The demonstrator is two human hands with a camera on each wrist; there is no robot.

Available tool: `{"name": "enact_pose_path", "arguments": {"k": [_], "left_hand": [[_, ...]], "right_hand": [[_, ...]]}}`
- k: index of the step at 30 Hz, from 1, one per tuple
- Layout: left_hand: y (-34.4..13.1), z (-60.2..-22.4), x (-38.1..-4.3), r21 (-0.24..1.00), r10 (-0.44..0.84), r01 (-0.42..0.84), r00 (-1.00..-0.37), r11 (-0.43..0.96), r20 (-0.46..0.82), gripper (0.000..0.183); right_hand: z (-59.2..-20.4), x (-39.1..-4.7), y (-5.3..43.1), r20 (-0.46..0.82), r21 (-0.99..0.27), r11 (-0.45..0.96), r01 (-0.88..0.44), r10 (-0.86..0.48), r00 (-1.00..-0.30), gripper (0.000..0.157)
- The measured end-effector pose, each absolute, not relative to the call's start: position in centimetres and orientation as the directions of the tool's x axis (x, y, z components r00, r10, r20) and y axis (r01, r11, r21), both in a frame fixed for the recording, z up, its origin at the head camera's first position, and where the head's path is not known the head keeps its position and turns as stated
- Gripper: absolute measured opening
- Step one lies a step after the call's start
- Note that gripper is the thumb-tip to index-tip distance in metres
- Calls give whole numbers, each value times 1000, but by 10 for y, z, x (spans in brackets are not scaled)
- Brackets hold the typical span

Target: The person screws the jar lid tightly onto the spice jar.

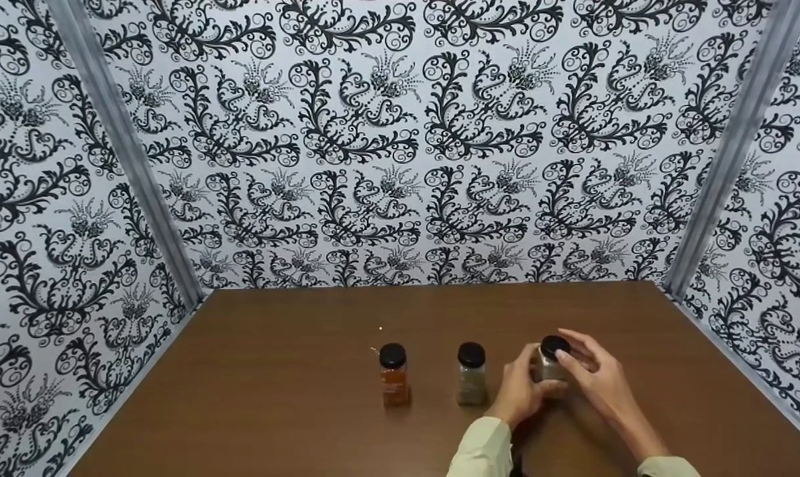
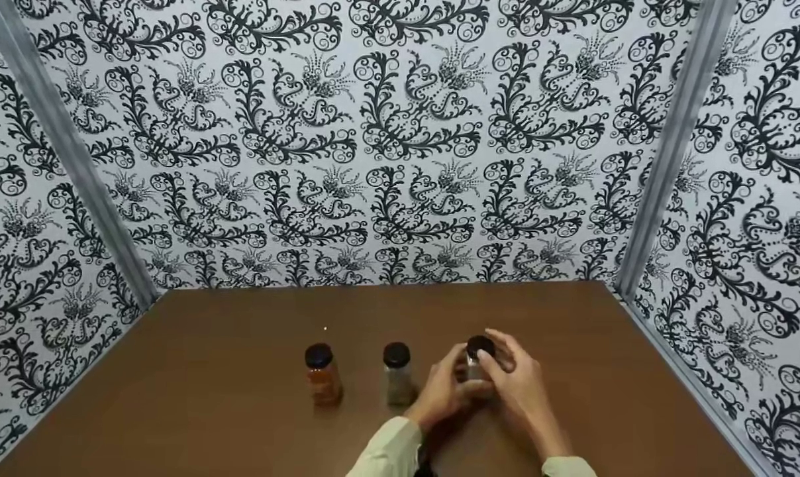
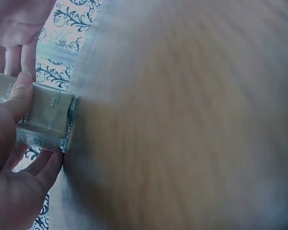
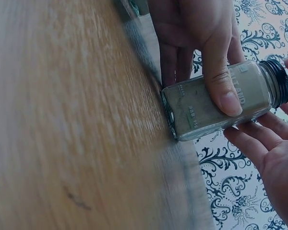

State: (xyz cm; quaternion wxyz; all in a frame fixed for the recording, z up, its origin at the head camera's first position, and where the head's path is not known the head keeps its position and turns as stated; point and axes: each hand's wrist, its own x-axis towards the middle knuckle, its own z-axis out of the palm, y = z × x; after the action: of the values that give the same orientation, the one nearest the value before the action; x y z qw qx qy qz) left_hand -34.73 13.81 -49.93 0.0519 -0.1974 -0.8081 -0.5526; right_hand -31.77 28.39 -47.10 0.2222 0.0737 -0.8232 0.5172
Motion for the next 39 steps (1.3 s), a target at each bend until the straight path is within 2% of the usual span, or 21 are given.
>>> {"name": "enact_pose_path", "arguments": {"k": [5,15,20,25,29,33,39], "left_hand": [[137,-500,-347,853,270,420,-899,310,344,53],[133,-500,-344,878,279,417,-894,237,350,53],[134,-499,-344,865,266,427,-894,265,360,53],[136,-500,-346,864,263,431,-893,261,366,53],[136,-500,-345,871,268,423,-895,250,357,53],[135,-500,-345,863,270,433,-891,262,365,52],[136,-499,-345,835,268,451,-887,317,377,54]], "right_hand": [[-471,-318,284,451,-821,441,-363,111,-885,33],[-472,-317,285,433,-824,439,-358,82,-897,38],[-471,-317,284,426,-835,429,-346,104,-899,33],[-469,-317,285,381,-850,431,-303,108,-918,39],[-469,-316,286,410,-829,450,-331,87,-908,40],[-470,-317,285,442,-818,450,-358,94,-892,35],[-471,-318,283,421,-850,396,-346,116,-900,36]]}}
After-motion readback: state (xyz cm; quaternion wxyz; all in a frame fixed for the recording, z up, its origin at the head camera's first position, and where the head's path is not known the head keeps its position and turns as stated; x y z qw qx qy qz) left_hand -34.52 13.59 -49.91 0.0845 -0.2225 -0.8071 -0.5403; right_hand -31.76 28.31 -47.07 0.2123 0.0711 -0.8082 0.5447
